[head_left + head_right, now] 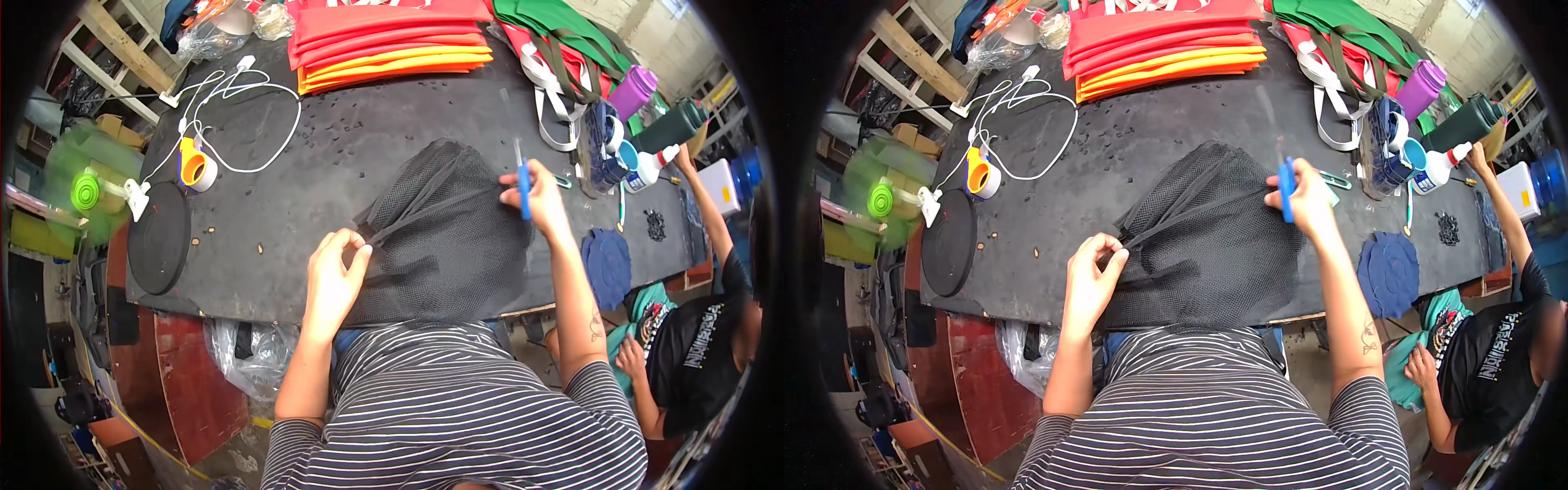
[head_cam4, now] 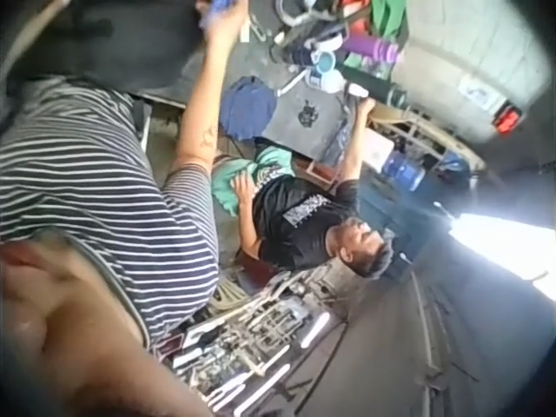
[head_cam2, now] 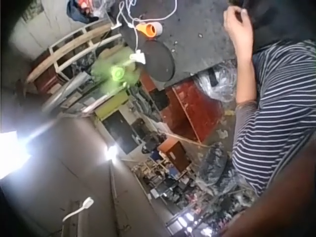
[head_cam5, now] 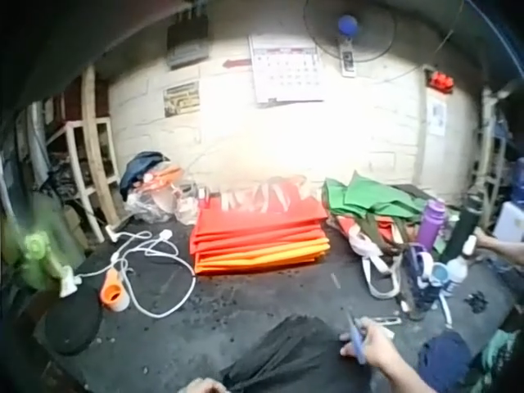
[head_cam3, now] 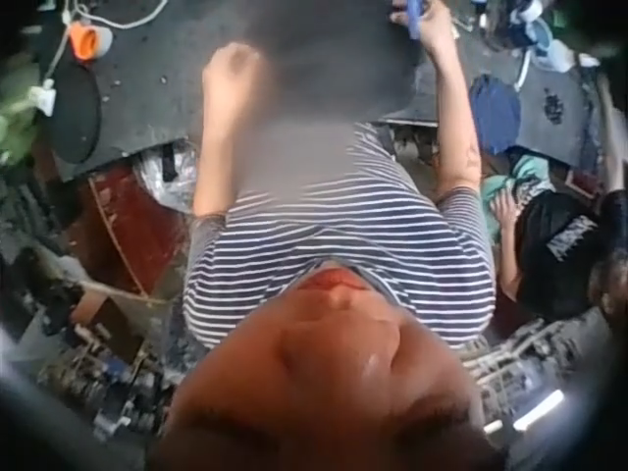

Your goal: Cutting black mesh fabric into pieces using a pair of scissors.

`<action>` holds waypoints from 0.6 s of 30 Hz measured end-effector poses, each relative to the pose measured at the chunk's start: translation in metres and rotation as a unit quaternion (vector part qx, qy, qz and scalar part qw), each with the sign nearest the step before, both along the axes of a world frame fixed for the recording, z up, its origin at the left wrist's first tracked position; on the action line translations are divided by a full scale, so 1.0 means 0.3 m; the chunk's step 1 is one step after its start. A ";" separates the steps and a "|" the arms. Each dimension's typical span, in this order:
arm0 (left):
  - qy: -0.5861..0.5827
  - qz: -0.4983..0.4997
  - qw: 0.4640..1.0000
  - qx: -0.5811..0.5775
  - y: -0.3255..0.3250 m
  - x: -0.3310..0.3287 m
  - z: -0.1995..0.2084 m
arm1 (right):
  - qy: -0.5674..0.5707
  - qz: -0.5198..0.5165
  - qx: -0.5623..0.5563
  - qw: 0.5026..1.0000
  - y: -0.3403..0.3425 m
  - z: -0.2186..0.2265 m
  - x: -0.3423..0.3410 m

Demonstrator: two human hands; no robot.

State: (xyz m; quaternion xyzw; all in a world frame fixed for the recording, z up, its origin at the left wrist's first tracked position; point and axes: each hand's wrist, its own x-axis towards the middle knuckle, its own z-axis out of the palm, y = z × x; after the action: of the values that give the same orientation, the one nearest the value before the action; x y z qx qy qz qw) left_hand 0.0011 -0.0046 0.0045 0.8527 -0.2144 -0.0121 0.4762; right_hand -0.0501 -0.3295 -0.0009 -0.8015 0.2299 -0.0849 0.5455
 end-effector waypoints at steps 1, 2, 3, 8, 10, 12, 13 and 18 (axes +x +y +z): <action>-0.009 0.006 1.000 -0.011 -0.003 -0.003 0.004 | -0.023 -0.007 -0.108 0.994 0.002 -0.073 0.009; -0.007 0.006 1.000 -0.010 0.000 -0.002 0.009 | -0.025 -0.008 -0.129 0.991 0.043 -0.068 0.020; -0.106 0.008 0.993 0.056 0.005 0.002 0.020 | -0.018 -0.020 -0.162 0.986 0.064 -0.080 0.030; 0.268 -0.090 0.948 -0.146 0.030 -0.010 0.031 | -0.044 -0.004 -0.227 0.973 0.041 -0.050 0.089; 0.327 -0.107 0.921 -0.181 0.016 -0.008 0.043 | -0.067 -0.018 -0.247 0.966 -0.027 -0.017 0.123; 0.322 -0.098 0.923 -0.187 0.018 0.008 0.003 | -0.061 -0.040 -0.263 0.962 -0.002 0.092 0.158; 0.300 -0.056 0.934 -0.187 0.019 0.018 -0.027 | -0.086 -0.058 -0.271 0.957 0.037 0.146 0.169; 0.255 -0.004 0.948 -0.192 -0.008 0.037 -0.051 | -0.061 0.009 -0.121 0.991 0.068 0.200 0.125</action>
State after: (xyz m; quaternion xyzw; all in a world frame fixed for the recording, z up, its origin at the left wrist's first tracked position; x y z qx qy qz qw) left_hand 0.0123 -0.0069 -0.0108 0.7130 -0.0874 -0.1894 0.6694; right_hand -0.0125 -0.3093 0.0592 -0.8571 0.1774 -0.1560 0.4578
